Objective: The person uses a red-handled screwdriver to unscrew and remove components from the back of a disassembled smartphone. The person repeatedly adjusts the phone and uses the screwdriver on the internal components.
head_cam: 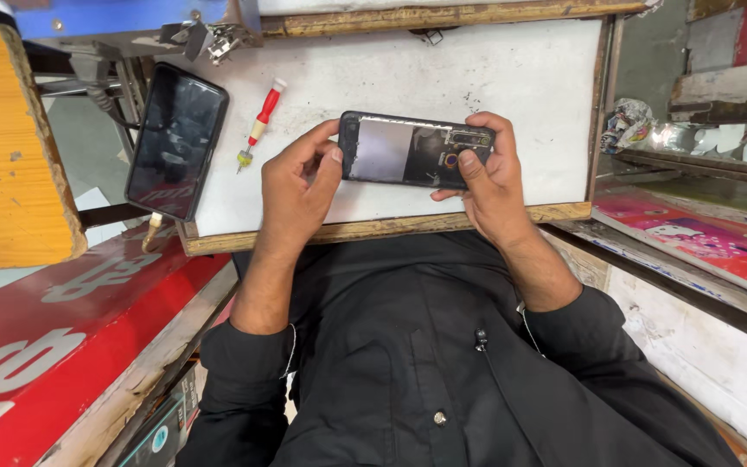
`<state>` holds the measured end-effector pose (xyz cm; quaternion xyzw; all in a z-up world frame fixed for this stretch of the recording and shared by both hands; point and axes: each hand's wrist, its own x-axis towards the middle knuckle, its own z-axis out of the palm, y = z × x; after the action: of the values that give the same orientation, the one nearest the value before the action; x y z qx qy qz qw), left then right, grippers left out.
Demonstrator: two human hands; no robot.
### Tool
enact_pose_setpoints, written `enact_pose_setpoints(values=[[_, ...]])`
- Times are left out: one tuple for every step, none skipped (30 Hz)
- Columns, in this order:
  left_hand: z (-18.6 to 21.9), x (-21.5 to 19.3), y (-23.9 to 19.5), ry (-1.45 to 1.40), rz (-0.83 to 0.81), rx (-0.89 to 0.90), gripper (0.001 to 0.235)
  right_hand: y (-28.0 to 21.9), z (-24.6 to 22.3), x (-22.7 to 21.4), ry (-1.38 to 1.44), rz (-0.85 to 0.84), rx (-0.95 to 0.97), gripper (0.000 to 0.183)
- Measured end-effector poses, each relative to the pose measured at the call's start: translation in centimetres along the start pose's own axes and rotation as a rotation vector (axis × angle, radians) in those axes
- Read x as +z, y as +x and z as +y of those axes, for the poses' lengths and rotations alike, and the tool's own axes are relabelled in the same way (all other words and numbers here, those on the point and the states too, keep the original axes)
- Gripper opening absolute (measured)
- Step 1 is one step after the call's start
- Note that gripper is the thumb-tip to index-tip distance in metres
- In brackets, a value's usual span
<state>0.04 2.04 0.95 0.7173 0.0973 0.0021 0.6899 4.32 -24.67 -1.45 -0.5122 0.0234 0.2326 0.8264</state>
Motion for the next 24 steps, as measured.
enact_pose_setpoints(values=[[-0.2, 0.2, 0.1, 0.08, 0.03, 0.054, 0.031, 0.0, 0.0, -0.1, 0.006, -0.013, 0.001, 0.045], [-0.3, 0.5, 0.2, 0.16, 0.059, 0.108, 0.029, -0.1, 0.0, -0.2, 0.013, -0.026, 0.002, 0.045], [-0.5, 0.7, 0.3, 0.24, 0.093, 0.16, 0.027, -0.2, 0.0, -0.2, -0.009, -0.028, 0.0, 0.044], [-0.6, 1.0, 0.4, 0.258, 0.108, 0.163, 0.022, -0.3, 0.0, -0.2, -0.032, -0.03, -0.001, 0.044], [-0.8, 1.3, 0.6, 0.28, 0.129, 0.167, 0.019, -0.2, 0.1, 0.0, -0.052, -0.041, -0.003, 0.044], [-0.8, 1.3, 0.9, 0.301, 0.15, 0.171, 0.016, -0.2, 0.1, 0.1, -0.107, -0.066, 0.001, 0.043], [-0.9, 1.4, 1.2, 0.335, 0.167, 0.137, 0.015, -0.3, -0.1, 0.1, -0.163, -0.088, 0.005, 0.043], [-1.0, 1.5, 1.5, 0.368, 0.184, 0.102, 0.017, -0.3, -0.2, 0.1, -0.219, -0.11, 0.008, 0.043], [-1.0, 1.6, 1.8, 0.4, 0.198, 0.069, 0.02, -0.3, -0.2, 0.1, -0.225, -0.109, 0.003, 0.043], [-1.1, 1.6, 2.1, 0.422, 0.188, 0.058, 0.02, -0.2, -0.3, 0.1, -0.232, -0.108, -0.001, 0.043], [-1.1, 1.5, 2.1, 0.444, 0.177, 0.042, 0.02, -0.3, -0.2, 0.1, -0.238, -0.106, -0.001, 0.044], [-1.1, 1.3, 2.0, 0.466, 0.166, 0.026, 0.02, -0.4, -0.2, 0.2, -0.19, -0.077, 0.007, 0.044], [-1.0, 0.9, 1.8, 0.403, 0.122, 0.035, 0.016, -0.2, -0.1, 0.3, -0.141, -0.055, 0.014, 0.045], [-0.9, 0.4, 1.5, 0.341, 0.078, 0.044, 0.016, 0.0, -0.1, 0.4, -0.092, -0.033, 0.021, 0.045], [-0.7, 0.1, 1.2, 0.278, 0.03, 0.056, 0.018, 0.1, -0.2, 0.5, -0.085, -0.017, 0.024, 0.045], [-0.6, -0.4, 1.1, 0.174, -0.037, 0.058, 0.024, 0.2, -0.3, 0.5, -0.078, -0.001, 0.028, 0.045], [-0.5, -0.9, 1.0, 0.07, -0.106, 0.056, 0.032, 0.3, -0.3, 0.5, -0.069, 0.018, 0.033, 0.045], [-0.5, -1.1, 0.8, -0.034, -0.176, 0.053, 0.041, 0.3, -0.3, 0.5, -0.065, 0.01, 0.031, 0.045], [-0.5, -1.1, 0.6, -0.043, -0.161, 0.043, 0.041, 0.3, -0.4, 0.4, -0.06, 0.002, 0.031, 0.045], [-0.6, -1.0, 0.4, -0.052, -0.147, 0.033, 0.042, 0.2, -0.4, 0.3, -0.055, -0.005, 0.031, 0.045], [-0.7, -0.9, 0.3, -0.059, -0.129, 0.025, 0.042, 0.2, -0.4, 0.3, -0.065, -0.021, 0.033, 0.044], [-0.8, -0.7, 0.3, -0.02, -0.076, 0.032, 0.036, 0.3, -0.4, 0.3, -0.075, -0.037, 0.035, 0.044], [-0.9, -0.2, 0.2, 0.017, -0.021, 0.036, 0.03, 0.2, -0.4, 0.3, -0.087, -0.053, 0.039, 0.043], [-1.0, 0.2, 0.2, 0.054, 0.033, 0.041, 0.025, 0.1, -0.3, 0.3, -0.122, -0.07, 0.032, 0.043]])
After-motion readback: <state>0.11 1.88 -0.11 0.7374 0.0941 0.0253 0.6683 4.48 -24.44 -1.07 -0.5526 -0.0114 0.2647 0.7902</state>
